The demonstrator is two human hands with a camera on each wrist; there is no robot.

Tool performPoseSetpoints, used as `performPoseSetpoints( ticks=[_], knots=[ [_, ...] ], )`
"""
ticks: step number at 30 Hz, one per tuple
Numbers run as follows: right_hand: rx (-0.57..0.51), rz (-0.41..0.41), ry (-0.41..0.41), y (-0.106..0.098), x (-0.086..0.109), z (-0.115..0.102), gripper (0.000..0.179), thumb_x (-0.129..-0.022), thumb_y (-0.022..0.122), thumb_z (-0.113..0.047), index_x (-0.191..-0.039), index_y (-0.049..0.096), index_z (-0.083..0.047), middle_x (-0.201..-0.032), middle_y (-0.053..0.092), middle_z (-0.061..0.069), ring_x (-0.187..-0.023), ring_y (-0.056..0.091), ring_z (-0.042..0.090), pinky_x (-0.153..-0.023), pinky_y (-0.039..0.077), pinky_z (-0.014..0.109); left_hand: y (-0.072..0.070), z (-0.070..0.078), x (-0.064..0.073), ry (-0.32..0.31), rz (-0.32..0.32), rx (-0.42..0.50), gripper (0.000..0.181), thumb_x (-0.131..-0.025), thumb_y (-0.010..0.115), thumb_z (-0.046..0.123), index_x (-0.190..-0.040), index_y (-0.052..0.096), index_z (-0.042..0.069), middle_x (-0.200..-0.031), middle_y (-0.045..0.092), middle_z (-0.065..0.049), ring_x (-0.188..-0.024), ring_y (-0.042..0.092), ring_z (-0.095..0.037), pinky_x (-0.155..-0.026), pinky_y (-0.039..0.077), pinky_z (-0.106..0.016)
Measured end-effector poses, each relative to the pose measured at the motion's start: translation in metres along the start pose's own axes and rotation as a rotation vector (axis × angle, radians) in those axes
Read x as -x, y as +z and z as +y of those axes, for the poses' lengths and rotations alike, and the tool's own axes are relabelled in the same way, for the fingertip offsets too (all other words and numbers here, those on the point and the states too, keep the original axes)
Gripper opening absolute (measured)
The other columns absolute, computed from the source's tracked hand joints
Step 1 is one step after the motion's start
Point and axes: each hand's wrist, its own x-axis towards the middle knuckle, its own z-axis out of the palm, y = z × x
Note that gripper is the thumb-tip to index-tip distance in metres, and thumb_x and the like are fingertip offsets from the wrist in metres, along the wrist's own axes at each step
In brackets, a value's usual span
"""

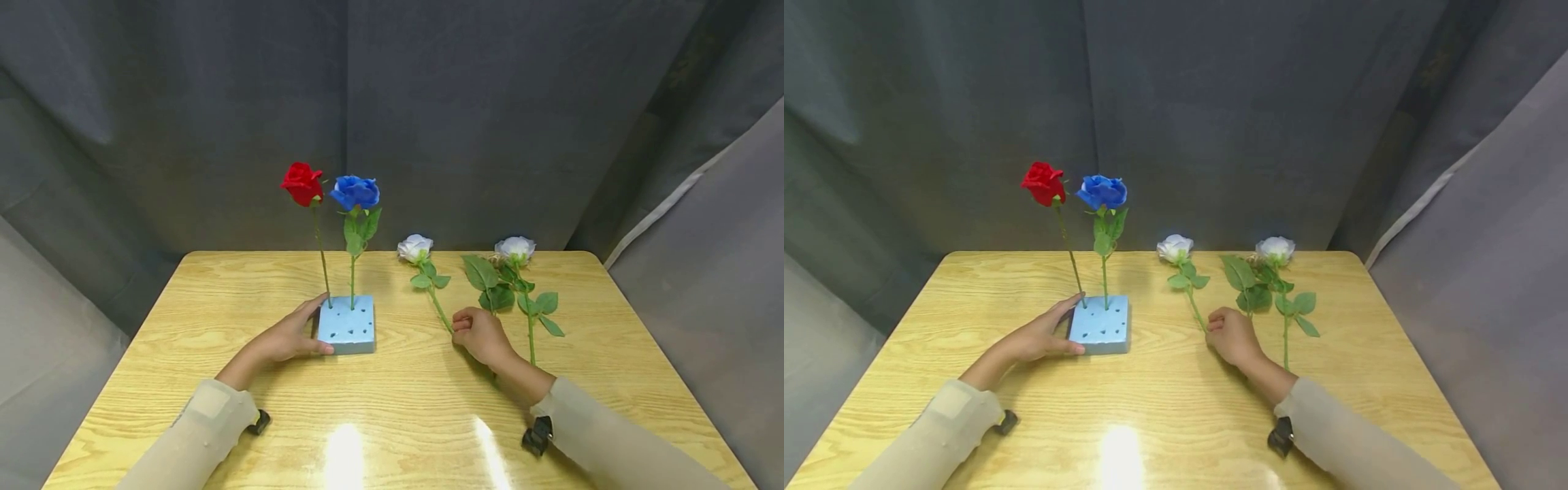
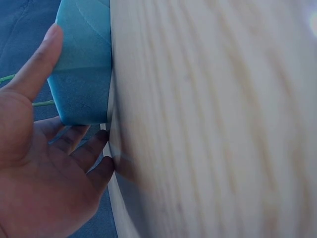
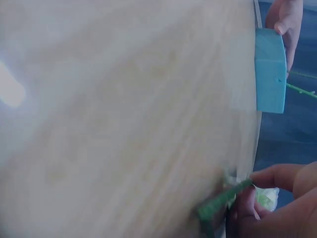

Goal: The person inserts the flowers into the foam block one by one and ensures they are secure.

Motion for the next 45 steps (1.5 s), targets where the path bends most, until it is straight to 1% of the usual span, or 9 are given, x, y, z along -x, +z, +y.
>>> performPoseSetpoints(
  ticks=[6,11,15,18,26,31,34,39,45],
  knots=[
    [-0.003,-0.071,0.026,-0.006,-0.004,-0.002,0.026,-0.096,0.067,-0.001,-0.119,0.068,0.009,-0.103,0.072,0.017,-0.090,0.068,0.024,-0.071,0.056,0.033,0.000,-0.002,0.000,-0.002,0.000,0.010,0.117,-0.083,0.087,0.039,-0.168,0.008,0.025,-0.173,0.003,-0.017,-0.157,0.006,-0.045,-0.119,0.018,-0.071],
    [-0.053,-0.129,0.076,-0.011,-0.006,-0.005,0.029,-0.098,0.066,-0.003,-0.123,0.067,0.011,-0.107,0.071,0.019,-0.093,0.069,0.025,-0.075,0.058,0.034,0.001,-0.003,0.000,-0.005,-0.001,0.014,0.118,-0.082,0.087,0.040,-0.168,0.008,0.025,-0.173,0.002,-0.017,-0.157,0.005,-0.045,-0.119,0.017,-0.071],
    [-0.123,-0.177,0.133,-0.014,-0.007,-0.006,0.031,-0.099,0.066,-0.003,-0.127,0.064,0.012,-0.110,0.071,0.022,-0.095,0.069,0.027,-0.078,0.059,0.037,0.001,-0.003,0.000,-0.003,-0.002,0.016,0.117,-0.083,0.087,0.040,-0.168,0.008,0.025,-0.173,0.003,-0.017,-0.157,0.006,-0.045,-0.119,0.018,-0.071],
    [-0.167,-0.194,0.166,-0.015,-0.009,-0.005,0.031,-0.100,0.066,-0.003,-0.128,0.064,0.011,-0.112,0.071,0.020,-0.096,0.070,0.025,-0.081,0.060,0.037,0.001,-0.003,0.000,-0.002,-0.005,0.016,0.117,-0.083,0.087,0.040,-0.168,0.008,0.025,-0.173,0.002,-0.017,-0.157,0.006,-0.045,-0.119,0.018,-0.071],
    [-0.239,-0.253,0.168,-0.017,-0.010,-0.002,0.028,-0.100,0.064,-0.002,-0.125,0.062,0.011,-0.108,0.070,0.019,-0.090,0.069,0.022,-0.080,0.060,0.037,0.000,-0.002,0.000,0.001,-0.005,0.004,0.117,-0.083,0.086,0.040,-0.168,0.007,0.025,-0.173,0.003,-0.017,-0.157,0.007,-0.045,-0.119,0.018,-0.071],
    [-0.278,-0.300,0.151,-0.016,-0.007,-0.005,0.028,-0.101,0.062,-0.001,-0.126,0.060,0.011,-0.112,0.068,0.020,-0.096,0.069,0.023,-0.084,0.059,0.038,0.000,0.000,0.000,-0.001,-0.003,-0.004,0.117,-0.083,0.087,0.039,-0.168,0.008,0.025,-0.172,0.003,-0.017,-0.157,0.007,-0.045,-0.119,0.018,-0.071],
    [-0.302,-0.311,0.141,-0.016,-0.006,-0.008,0.027,-0.102,0.061,0.000,-0.126,0.059,0.011,-0.113,0.067,0.020,-0.097,0.068,0.023,-0.085,0.059,0.037,0.000,0.001,0.001,-0.001,-0.005,-0.006,0.117,-0.084,0.087,0.039,-0.168,0.007,0.024,-0.172,0.003,-0.018,-0.157,0.007,-0.046,-0.119,0.018,-0.071],
    [-0.358,-0.293,0.145,-0.018,-0.009,-0.014,0.025,-0.102,0.060,0.001,-0.125,0.058,0.011,-0.112,0.068,0.023,-0.096,0.070,0.024,-0.081,0.059,0.033,0.000,0.001,0.001,-0.002,-0.004,-0.005,0.117,-0.084,0.087,0.038,-0.168,0.008,0.023,-0.172,0.003,-0.018,-0.156,0.007,-0.046,-0.119,0.018,-0.071],
    [-0.444,-0.270,0.137,-0.020,-0.012,-0.022,0.028,-0.102,0.060,0.004,-0.127,0.054,0.016,-0.114,0.070,0.028,-0.098,0.074,0.025,-0.078,0.060,0.027,-0.001,0.001,0.000,-0.001,-0.006,-0.001,0.117,-0.084,0.087,0.037,-0.168,0.007,0.024,-0.172,0.003,-0.018,-0.157,0.006,-0.045,-0.119,0.017,-0.070]
  ],
)
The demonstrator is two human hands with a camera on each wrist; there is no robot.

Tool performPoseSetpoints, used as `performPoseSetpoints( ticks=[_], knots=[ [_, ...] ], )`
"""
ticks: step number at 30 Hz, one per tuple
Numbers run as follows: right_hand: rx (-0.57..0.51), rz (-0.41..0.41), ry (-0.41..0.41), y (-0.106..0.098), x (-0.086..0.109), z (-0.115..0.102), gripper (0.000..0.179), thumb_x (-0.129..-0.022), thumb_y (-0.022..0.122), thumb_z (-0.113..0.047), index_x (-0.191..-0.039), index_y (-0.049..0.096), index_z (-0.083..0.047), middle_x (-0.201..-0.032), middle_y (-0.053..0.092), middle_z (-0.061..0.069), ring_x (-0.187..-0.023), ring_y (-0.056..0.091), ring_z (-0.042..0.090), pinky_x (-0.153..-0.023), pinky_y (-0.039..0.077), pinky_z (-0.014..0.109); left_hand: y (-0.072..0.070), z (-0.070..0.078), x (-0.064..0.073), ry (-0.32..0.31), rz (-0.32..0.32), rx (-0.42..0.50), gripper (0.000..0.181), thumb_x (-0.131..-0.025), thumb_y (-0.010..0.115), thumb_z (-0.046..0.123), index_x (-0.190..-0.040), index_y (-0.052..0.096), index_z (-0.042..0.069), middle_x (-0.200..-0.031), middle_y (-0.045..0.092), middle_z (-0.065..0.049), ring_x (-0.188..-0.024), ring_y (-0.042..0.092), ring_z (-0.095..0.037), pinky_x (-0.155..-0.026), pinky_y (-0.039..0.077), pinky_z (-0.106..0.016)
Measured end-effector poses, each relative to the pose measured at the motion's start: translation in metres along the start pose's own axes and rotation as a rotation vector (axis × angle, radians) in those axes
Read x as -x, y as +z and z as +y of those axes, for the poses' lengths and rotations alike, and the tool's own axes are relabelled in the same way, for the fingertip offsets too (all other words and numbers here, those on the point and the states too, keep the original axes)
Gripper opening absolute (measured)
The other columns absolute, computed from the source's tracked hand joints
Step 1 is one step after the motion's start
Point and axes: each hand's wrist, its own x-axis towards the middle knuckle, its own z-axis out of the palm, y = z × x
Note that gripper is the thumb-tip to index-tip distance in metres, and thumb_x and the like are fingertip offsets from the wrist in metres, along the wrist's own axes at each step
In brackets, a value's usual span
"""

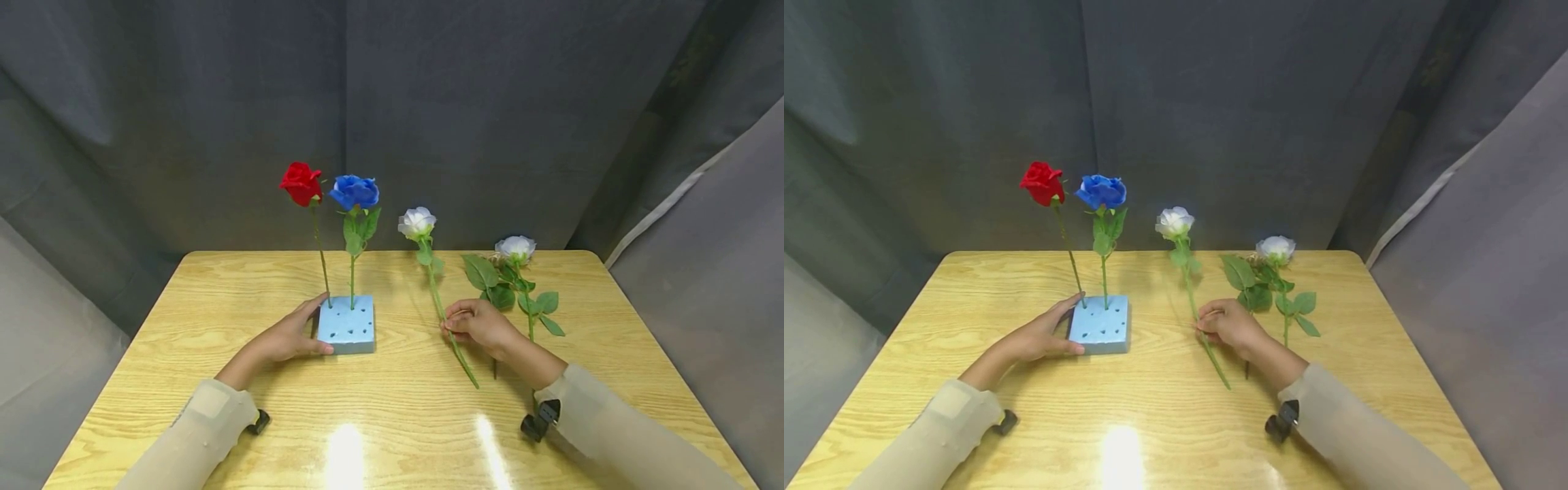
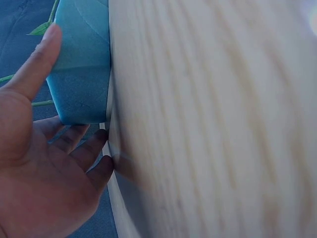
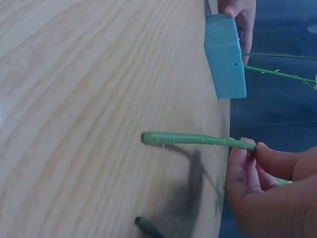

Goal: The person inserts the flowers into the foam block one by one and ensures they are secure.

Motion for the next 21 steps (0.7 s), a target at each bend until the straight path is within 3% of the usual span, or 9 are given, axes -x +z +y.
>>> performPoseSetpoints(
  ticks=[21],
  knots=[
    [-0.030,0.066,-0.186,0.021,-0.002,-0.034,0.019,-0.103,0.059,0.001,-0.118,0.058,0.013,-0.113,0.072,0.027,-0.098,0.076,0.023,-0.091,0.060,0.039,0.001,-0.001,-0.001,-0.005,0.008,0.003,0.118,-0.082,0.087,0.041,-0.168,0.008,0.024,-0.173,0.003,-0.017,-0.157,0.006,-0.044,-0.120,0.017,-0.070]
  ],
)
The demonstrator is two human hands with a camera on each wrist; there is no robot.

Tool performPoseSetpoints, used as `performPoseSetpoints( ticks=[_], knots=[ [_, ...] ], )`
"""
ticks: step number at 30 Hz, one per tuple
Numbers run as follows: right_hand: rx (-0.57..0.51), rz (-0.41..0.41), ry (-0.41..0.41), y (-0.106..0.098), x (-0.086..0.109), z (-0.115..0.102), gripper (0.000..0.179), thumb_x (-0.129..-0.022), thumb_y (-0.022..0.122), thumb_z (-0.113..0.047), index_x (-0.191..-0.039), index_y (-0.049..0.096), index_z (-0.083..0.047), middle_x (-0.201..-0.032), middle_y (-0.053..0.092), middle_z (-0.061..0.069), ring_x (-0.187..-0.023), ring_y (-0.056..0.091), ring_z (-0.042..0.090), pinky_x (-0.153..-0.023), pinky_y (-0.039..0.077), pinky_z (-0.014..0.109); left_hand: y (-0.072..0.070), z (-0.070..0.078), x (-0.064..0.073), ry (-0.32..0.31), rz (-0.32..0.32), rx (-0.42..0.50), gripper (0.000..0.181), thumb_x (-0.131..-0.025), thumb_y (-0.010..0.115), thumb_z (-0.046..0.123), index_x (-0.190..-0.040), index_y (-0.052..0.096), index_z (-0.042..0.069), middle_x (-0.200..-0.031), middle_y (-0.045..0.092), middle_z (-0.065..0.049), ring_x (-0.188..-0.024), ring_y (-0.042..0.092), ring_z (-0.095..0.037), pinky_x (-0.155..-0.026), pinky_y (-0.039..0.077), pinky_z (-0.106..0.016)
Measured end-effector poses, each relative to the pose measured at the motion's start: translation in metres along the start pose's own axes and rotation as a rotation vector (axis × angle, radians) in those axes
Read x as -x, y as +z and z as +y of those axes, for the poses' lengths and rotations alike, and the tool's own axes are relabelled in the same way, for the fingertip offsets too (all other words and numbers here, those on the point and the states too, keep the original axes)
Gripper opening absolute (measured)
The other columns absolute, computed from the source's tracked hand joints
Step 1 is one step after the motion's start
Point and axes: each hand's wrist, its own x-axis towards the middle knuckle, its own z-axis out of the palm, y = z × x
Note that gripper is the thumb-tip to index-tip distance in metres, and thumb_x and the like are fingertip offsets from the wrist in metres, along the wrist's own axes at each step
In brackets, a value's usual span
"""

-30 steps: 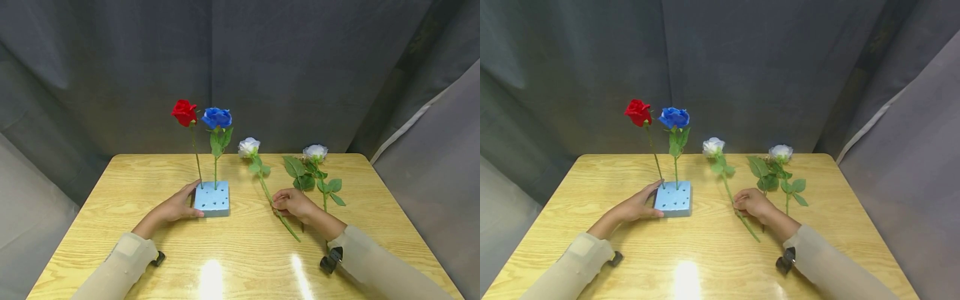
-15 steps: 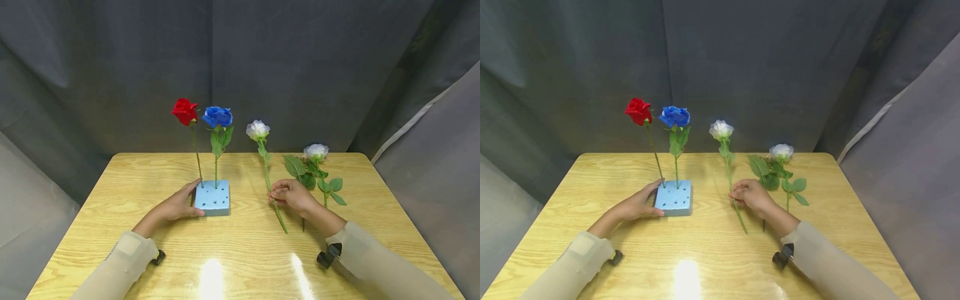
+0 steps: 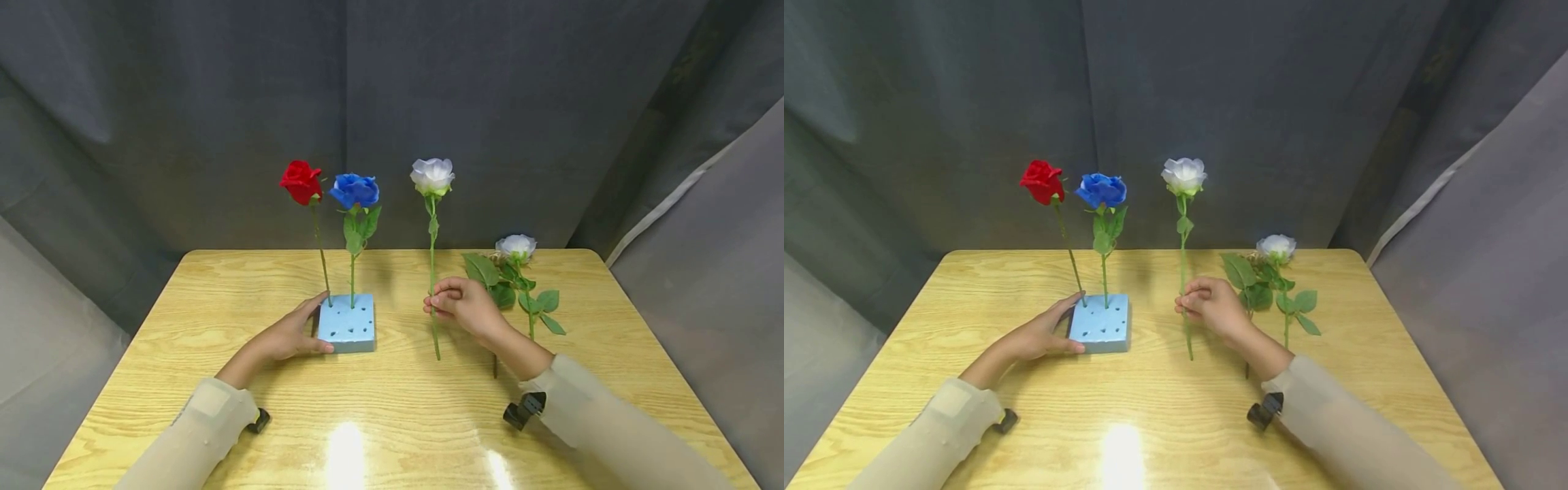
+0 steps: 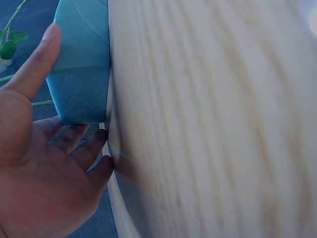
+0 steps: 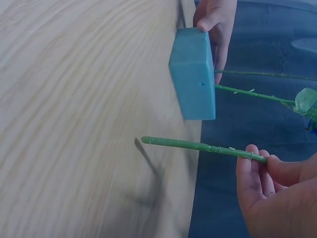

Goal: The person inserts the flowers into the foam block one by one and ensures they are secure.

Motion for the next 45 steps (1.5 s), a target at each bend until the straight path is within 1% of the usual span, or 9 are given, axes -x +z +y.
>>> performPoseSetpoints(
  ticks=[6,11,17,22,30,33,39,42,45],
  knots=[
    [0.004,0.002,-0.056,0.009,-0.003,-0.007,0.017,-0.102,0.059,0.003,-0.116,0.059,0.013,-0.111,0.072,0.028,-0.099,0.076,0.027,-0.092,0.059,0.043,0.000,0.001,0.000,0.006,0.000,-0.003,0.118,-0.082,0.087,0.041,-0.168,0.008,0.024,-0.173,0.003,-0.017,-0.157,0.006,-0.045,-0.120,0.017,-0.070],
    [-0.018,0.012,-0.090,0.016,-0.006,-0.012,0.014,-0.101,0.061,0.005,-0.112,0.060,0.013,-0.110,0.071,0.030,-0.100,0.076,0.031,-0.089,0.060,0.040,0.000,0.000,0.000,0.005,0.000,0.002,0.117,-0.083,0.087,0.041,-0.168,0.008,0.025,-0.173,0.003,-0.016,-0.157,0.006,-0.044,-0.120,0.017,-0.070],
    [-0.020,0.027,-0.141,0.025,-0.010,-0.021,0.011,-0.099,0.062,0.006,-0.108,0.061,0.013,-0.107,0.072,0.028,-0.098,0.076,0.030,-0.089,0.060,0.042,0.000,0.001,0.000,0.011,0.002,-0.011,0.116,-0.084,0.086,0.041,-0.168,0.008,0.022,-0.173,0.004,-0.017,-0.157,0.007,-0.045,-0.120,0.018,-0.069],
    [-0.041,0.034,-0.173,0.033,-0.012,-0.028,0.010,-0.098,0.063,0.008,-0.106,0.060,0.013,-0.106,0.073,0.029,-0.098,0.076,0.030,-0.088,0.060,0.040,0.000,0.001,0.000,0.014,0.000,-0.005,0.117,-0.083,0.086,0.041,-0.168,0.008,0.023,-0.173,0.004,-0.017,-0.157,0.007,-0.044,-0.120,0.018,-0.069],
    [-0.033,0.038,-0.212,0.043,-0.015,-0.037,0.011,-0.099,0.062,0.006,-0.106,0.060,0.015,-0.106,0.074,0.026,-0.101,0.075,0.030,-0.088,0.061,0.036,0.000,-0.002,-0.001,0.012,-0.001,-0.005,0.117,-0.083,0.086,0.042,-0.168,0.008,0.025,-0.173,0.004,-0.017,-0.157,0.008,-0.044,-0.120,0.018,-0.070],
    [-0.034,0.035,-0.233,0.048,-0.018,-0.040,0.011,-0.100,0.062,0.006,-0.106,0.060,0.015,-0.107,0.073,0.027,-0.102,0.075,0.034,-0.088,0.061,0.036,0.000,-0.002,-0.001,0.013,-0.001,-0.003,0.117,-0.083,0.086,0.043,-0.168,0.008,0.024,-0.173,0.004,-0.017,-0.157,0.008,-0.044,-0.120,0.018,-0.069],
    [-0.063,0.036,-0.263,0.058,-0.025,-0.046,0.011,-0.099,0.062,0.007,-0.106,0.059,0.015,-0.107,0.072,0.031,-0.107,0.071,0.046,-0.087,0.061,0.036,0.000,-0.004,-0.001,0.016,-0.004,0.011,0.118,-0.082,0.087,0.042,-0.168,0.008,0.023,-0.172,0.004,-0.018,-0.157,0.007,-0.044,-0.120,0.017,-0.069],
    [-0.072,0.049,-0.278,0.063,-0.030,-0.048,0.011,-0.100,0.061,0.007,-0.107,0.059,0.015,-0.107,0.071,0.031,-0.107,0.071,0.045,-0.089,0.061,0.039,0.000,-0.004,-0.001,0.012,-0.006,0.013,0.118,-0.082,0.087,0.043,-0.168,0.007,0.024,-0.173,0.003,-0.017,-0.157,0.007,-0.043,-0.121,0.016,-0.068],
    [-0.087,0.067,-0.287,0.068,-0.035,-0.048,0.011,-0.100,0.062,0.006,-0.107,0.059,0.014,-0.105,0.071,0.028,-0.105,0.072,0.040,-0.090,0.060,0.040,0.000,-0.005,-0.002,0.013,-0.007,0.009,0.119,-0.082,0.086,0.043,-0.168,0.007,0.024,-0.173,0.003,-0.017,-0.157,0.007,-0.044,-0.120,0.017,-0.068]
  ],
)
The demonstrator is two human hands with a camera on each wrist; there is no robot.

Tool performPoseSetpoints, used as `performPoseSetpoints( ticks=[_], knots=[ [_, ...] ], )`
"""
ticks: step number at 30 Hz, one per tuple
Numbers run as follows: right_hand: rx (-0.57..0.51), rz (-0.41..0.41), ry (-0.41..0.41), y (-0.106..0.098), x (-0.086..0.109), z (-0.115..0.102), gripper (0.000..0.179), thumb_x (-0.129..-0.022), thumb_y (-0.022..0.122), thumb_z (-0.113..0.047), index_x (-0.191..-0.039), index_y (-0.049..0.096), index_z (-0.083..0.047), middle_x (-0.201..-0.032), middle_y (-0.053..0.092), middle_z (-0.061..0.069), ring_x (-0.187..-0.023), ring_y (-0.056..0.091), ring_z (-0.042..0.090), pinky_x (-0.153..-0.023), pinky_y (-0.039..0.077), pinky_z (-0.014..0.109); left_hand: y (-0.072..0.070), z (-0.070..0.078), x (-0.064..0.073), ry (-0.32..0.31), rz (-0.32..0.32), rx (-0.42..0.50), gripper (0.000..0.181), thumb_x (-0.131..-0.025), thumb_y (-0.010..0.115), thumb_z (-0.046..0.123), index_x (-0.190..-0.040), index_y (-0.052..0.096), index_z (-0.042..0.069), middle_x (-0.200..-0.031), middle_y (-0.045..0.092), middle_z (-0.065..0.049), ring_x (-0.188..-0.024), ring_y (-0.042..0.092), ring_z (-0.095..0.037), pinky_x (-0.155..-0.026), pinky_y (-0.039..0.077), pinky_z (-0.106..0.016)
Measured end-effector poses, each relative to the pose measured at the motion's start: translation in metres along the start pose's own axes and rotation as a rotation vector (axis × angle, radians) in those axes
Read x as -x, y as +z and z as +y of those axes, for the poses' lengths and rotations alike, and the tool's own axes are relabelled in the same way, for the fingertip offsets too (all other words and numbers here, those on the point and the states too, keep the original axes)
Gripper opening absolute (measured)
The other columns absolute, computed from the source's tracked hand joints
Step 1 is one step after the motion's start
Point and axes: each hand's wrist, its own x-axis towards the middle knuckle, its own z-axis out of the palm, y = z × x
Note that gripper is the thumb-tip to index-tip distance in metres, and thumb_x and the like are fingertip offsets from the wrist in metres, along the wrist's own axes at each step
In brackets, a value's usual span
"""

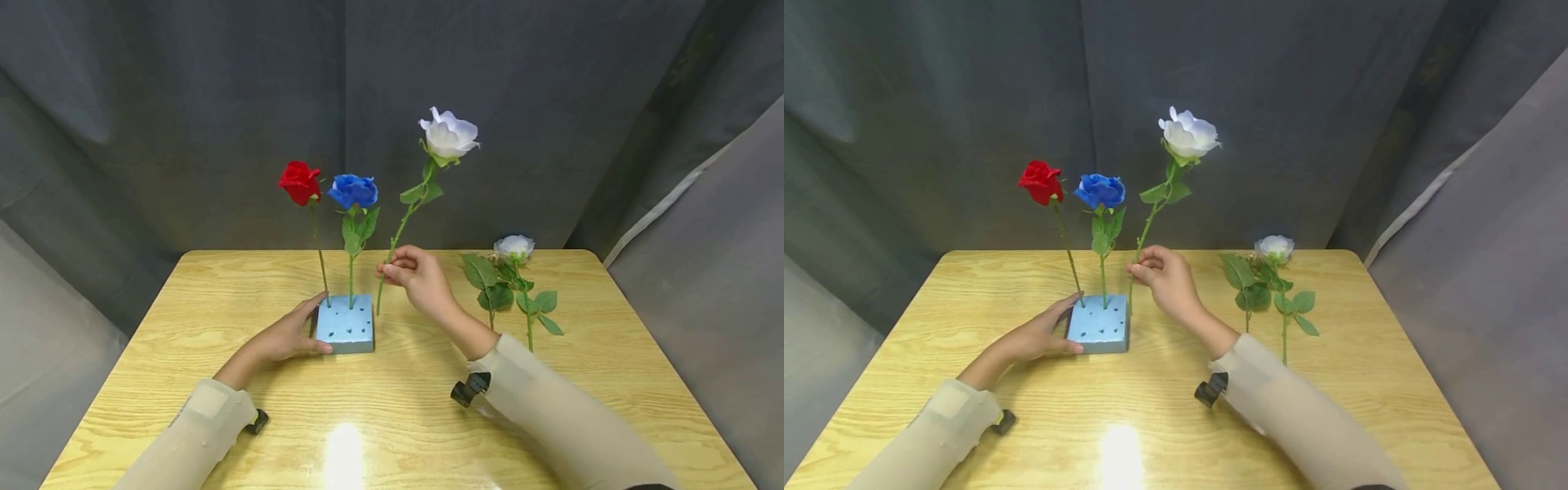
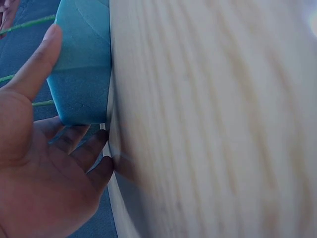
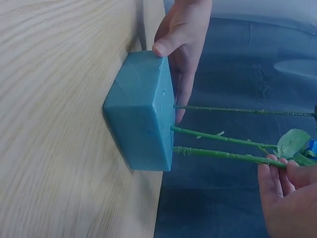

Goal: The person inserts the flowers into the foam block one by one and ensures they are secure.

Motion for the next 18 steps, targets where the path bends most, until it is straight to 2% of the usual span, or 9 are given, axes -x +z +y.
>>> performPoseSetpoints(
  ticks=[4,9,14,18],
  knots=[
    [0.006,0.020,-0.020,0.007,-0.006,0.002,0.011,-0.100,0.062,0.005,-0.107,0.060,0.013,-0.103,0.071,0.026,-0.105,0.073,0.039,-0.088,0.061,0.038,0.000,0.000,0.000,-0.001,0.005,-0.001,0.118,-0.082,0.087,0.043,-0.168,0.007,0.024,-0.173,0.004,-0.017,-0.157,0.007,-0.043,-0.121,0.017,-0.068],
    [0.004,0.024,-0.050,0.016,-0.012,0.004,0.009,-0.099,0.063,0.007,-0.105,0.061,0.014,-0.103,0.071,0.030,-0.105,0.072,0.042,-0.086,0.061,0.036,0.000,0.001,0.001,0.007,0.007,-0.004,0.118,-0.082,0.086,0.042,-0.168,0.008,0.022,-0.172,0.005,-0.018,-0.157,0.008,-0.044,-0.120,0.017,-0.069],
    [0.017,0.028,-0.063,0.022,-0.016,0.007,0.009,-0.098,0.064,0.006,-0.104,0.062,0.013,-0.102,0.072,0.027,-0.102,0.074,0.039,-0.086,0.062,0.039,0.000,0.001,0.001,0.016,0.005,-0.010,0.117,-0.083,0.086,0.042,-0.168,0.008,0.021,-0.172,0.005,-0.018,-0.157,0.009,-0.045,-0.121,0.017,-0.068],
    [0.019,0.024,-0.063,0.025,-0.018,0.010,0.010,-0.098,0.064,0.006,-0.104,0.062,0.013,-0.102,0.072,0.026,-0.103,0.073,0.041,-0.089,0.061,0.045,0.000,0.001,0.000,0.020,0.006,-0.015,0.117,-0.083,0.086,0.043,-0.168,0.008,0.020,-0.172,0.006,-0.018,-0.157,0.009,-0.045,-0.121,0.017,-0.068]
  ],
)
